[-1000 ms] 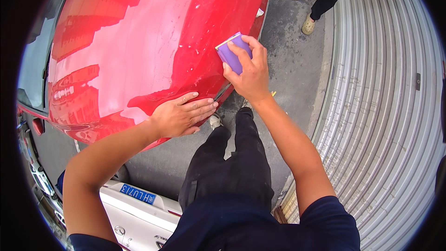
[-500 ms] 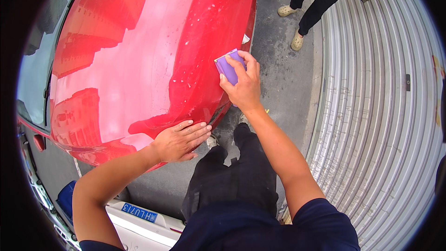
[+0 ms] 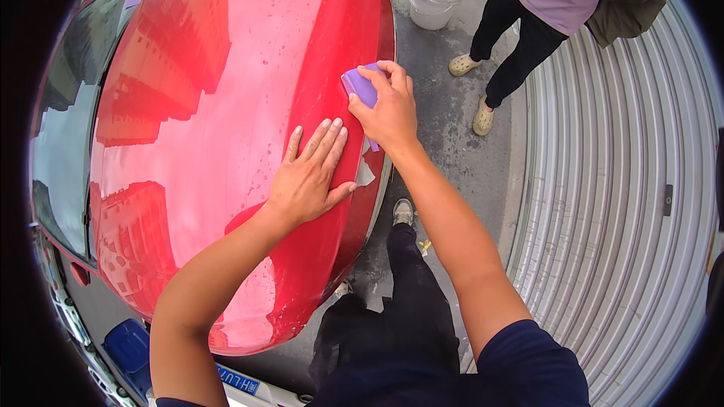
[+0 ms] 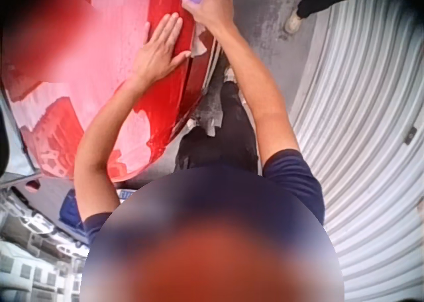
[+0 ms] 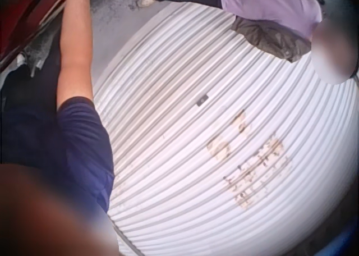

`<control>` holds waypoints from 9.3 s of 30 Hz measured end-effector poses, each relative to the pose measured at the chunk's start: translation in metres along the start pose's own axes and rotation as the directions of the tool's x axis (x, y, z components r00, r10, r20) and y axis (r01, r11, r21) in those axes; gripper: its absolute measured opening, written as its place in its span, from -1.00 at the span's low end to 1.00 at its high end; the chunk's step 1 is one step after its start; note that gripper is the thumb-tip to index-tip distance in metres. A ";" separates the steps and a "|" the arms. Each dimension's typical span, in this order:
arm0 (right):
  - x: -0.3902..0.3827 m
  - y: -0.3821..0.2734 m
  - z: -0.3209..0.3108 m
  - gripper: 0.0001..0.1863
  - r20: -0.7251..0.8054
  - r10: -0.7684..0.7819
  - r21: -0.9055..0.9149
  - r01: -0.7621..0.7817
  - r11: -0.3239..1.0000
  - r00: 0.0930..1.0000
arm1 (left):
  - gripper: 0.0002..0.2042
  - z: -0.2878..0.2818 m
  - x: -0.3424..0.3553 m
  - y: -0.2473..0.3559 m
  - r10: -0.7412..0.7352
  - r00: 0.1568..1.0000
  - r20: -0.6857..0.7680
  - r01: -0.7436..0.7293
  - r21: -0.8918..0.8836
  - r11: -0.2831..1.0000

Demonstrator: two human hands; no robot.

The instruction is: The person wets a purple sanding block in a bucket of water and then sands the hood of a red car. They repeatedly rub the sanding block over the hood surface while occasionally dipping it back into the water.

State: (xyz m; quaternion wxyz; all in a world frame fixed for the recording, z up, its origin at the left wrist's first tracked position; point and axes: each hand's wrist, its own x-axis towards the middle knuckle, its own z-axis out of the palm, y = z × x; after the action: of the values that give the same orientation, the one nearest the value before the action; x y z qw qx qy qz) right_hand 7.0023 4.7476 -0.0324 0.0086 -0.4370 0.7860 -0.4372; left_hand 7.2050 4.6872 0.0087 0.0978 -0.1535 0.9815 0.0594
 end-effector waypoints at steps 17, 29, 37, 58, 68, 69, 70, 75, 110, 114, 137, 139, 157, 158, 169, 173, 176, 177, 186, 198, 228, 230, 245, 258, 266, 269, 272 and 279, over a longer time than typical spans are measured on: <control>0.338 0.133 0.077 -0.48 0.087 0.034 0.008 -0.035 0.999 0.996 | 0.04 -0.056 0.141 -0.070 -0.285 0.958 0.034 0.284 0.031 0.958; 0.426 0.191 0.100 -0.32 0.063 0.222 0.295 -0.231 0.927 0.973 | 0.05 -0.051 0.150 -0.076 -0.299 0.953 0.048 0.298 0.032 0.954; 0.176 0.255 -0.049 -0.40 0.535 0.496 0.758 -0.648 0.077 0.684 | -0.01 -0.068 0.148 -0.068 -0.252 0.968 0.004 0.252 0.035 0.967; 0.175 0.367 -0.077 -0.26 0.829 0.349 0.549 -0.755 -0.358 0.436 | -0.22 -0.066 0.647 -0.263 -0.457 0.877 -0.147 0.475 0.129 0.870; 0.215 0.369 -0.077 -0.16 0.821 0.306 0.559 -0.785 -0.266 0.481 | -0.36 -0.048 0.591 -0.217 -0.280 0.933 -0.226 0.329 0.219 0.918; 0.218 0.362 -0.076 -0.16 0.813 0.296 0.573 -0.778 -0.257 0.501 | -0.36 -0.053 0.595 -0.210 -0.318 0.936 -0.153 0.347 0.233 0.909; 0.221 0.354 -0.076 -0.15 0.806 0.265 0.589 -0.762 -0.267 0.530 | -0.37 -0.051 0.563 -0.191 -0.327 0.936 -0.132 0.350 0.237 0.906; 0.221 0.300 -0.088 -0.14 0.805 0.158 0.594 -0.778 -0.205 0.572 | -0.41 -0.056 0.473 -0.127 -0.236 0.957 -0.170 0.268 0.200 0.943; -0.064 0.050 -0.235 -0.27 0.811 -0.023 0.585 -0.810 0.028 0.585 | -0.38 0.023 -0.163 0.238 -0.616 0.759 -0.211 0.434 -0.541 0.720; -0.052 0.069 -0.227 -0.30 0.831 0.033 0.556 -0.831 -0.032 0.555 | -0.35 -0.017 -0.080 0.213 -0.592 0.757 -0.276 0.369 -0.567 0.736; 0.188 0.269 -0.045 -0.32 0.913 0.194 0.409 -0.818 -0.405 0.360 | -0.37 -0.049 0.449 -0.106 -0.555 0.809 -0.191 0.582 0.131 0.803; 0.209 0.265 -0.021 -0.33 0.917 0.161 0.398 -0.820 -0.410 0.365 | -0.37 -0.057 0.473 -0.123 -0.536 0.807 -0.248 0.563 0.047 0.825; 0.381 0.180 0.101 -0.45 0.704 0.352 0.705 -0.666 -0.242 0.617 | -0.34 -0.090 0.405 -0.191 -0.462 0.875 -0.144 0.472 0.045 0.880; 0.376 0.175 0.097 -0.46 0.674 0.365 0.730 -0.654 -0.200 0.642 | -0.34 -0.089 0.392 -0.185 -0.482 0.868 -0.117 0.490 0.056 0.870; 0.386 0.168 0.103 -0.55 0.578 0.367 0.789 -0.614 -0.024 0.729 | -0.26 -0.094 0.398 -0.186 -0.434 0.874 -0.220 0.440 -0.021 0.898; 0.366 0.163 0.095 -0.54 0.648 0.506 0.708 -0.695 -0.124 0.570 | -0.23 -0.094 0.406 -0.189 -0.471 0.872 -0.138 0.477 0.013 0.879; 0.372 0.168 0.101 -0.55 0.622 0.483 0.725 -0.686 -0.060 0.616 | -0.20 -0.096 0.407 -0.187 -0.478 0.868 -0.131 0.483 0.002 0.876; 0.381 0.171 0.106 -0.55 0.618 0.507 0.718 -0.695 -0.052 0.601 | -0.19 -0.098 0.409 -0.187 -0.480 0.868 -0.125 0.484 0.002 0.875; 0.398 0.191 0.122 -0.58 0.620 0.492 0.715 -0.699 -0.032 0.611 | -0.18 -0.101 0.406 -0.183 -0.485 0.863 -0.141 0.488 -0.010 0.873; 0.299 0.144 0.085 -0.49 0.579 0.611 0.658 -0.752 0.042 0.540 | -0.19 -0.090 0.399 -0.186 -0.473 0.867 -0.157 0.480 0.009 0.877; 0.184 0.104 0.051 -0.51 0.522 0.548 0.633 -0.727 0.264 0.654 | -0.20 -0.067 0.407 -0.200 -0.388 0.865 -0.318 0.445 0.130 0.886; 0.142 0.081 0.031 -0.45 0.589 0.535 0.546 -0.786 0.289 0.606 | -0.21 -0.064 0.406 -0.202 -0.382 0.864 -0.327 0.444 0.137 0.886; 0.133 0.080 0.041 -0.46 0.480 0.499 0.660 -0.671 0.337 0.722 | -0.26 -0.065 0.411 -0.206 -0.355 0.874 -0.331 0.428 0.180 0.886; 0.076 0.054 0.026 -0.36 0.565 0.502 0.585 -0.747 0.316 0.654 | -0.21 -0.065 0.402 -0.204 -0.128 0.969 -0.209 0.112 -0.089 0.990; 0.092 0.082 0.052 -0.51 0.326 0.517 0.660 -0.582 0.475 0.791 | -0.39 -0.041 0.324 -0.129 0.027 0.971 -0.239 0.006 0.138 0.990; 0.014 0.041 0.032 -0.41 0.340 0.493 0.647 -0.580 0.496 0.801 | -0.39 -0.037 0.247 -0.090 0.009 0.946 -0.324 0.042 0.150 0.988; -0.026 0.021 0.025 -0.41 0.317 0.522 0.675 -0.575 0.463 0.792 | -0.37 -0.044 0.199 -0.069 0.025 0.996 -0.090 -0.014 0.127 0.992; 0.037 0.047 0.036 -0.53 0.211 0.502 0.721 -0.480 0.499 0.839 | -0.35 -0.033 0.082 -0.042 -0.053 0.998 -0.028 0.055 0.071 0.996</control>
State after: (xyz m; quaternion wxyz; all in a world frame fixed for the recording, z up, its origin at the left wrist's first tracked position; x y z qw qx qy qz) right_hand 6.9616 4.7084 -0.0738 0.3013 -0.1460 0.6242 -0.7059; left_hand 7.1361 4.6192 0.0199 0.0918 -0.1771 0.9797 0.0195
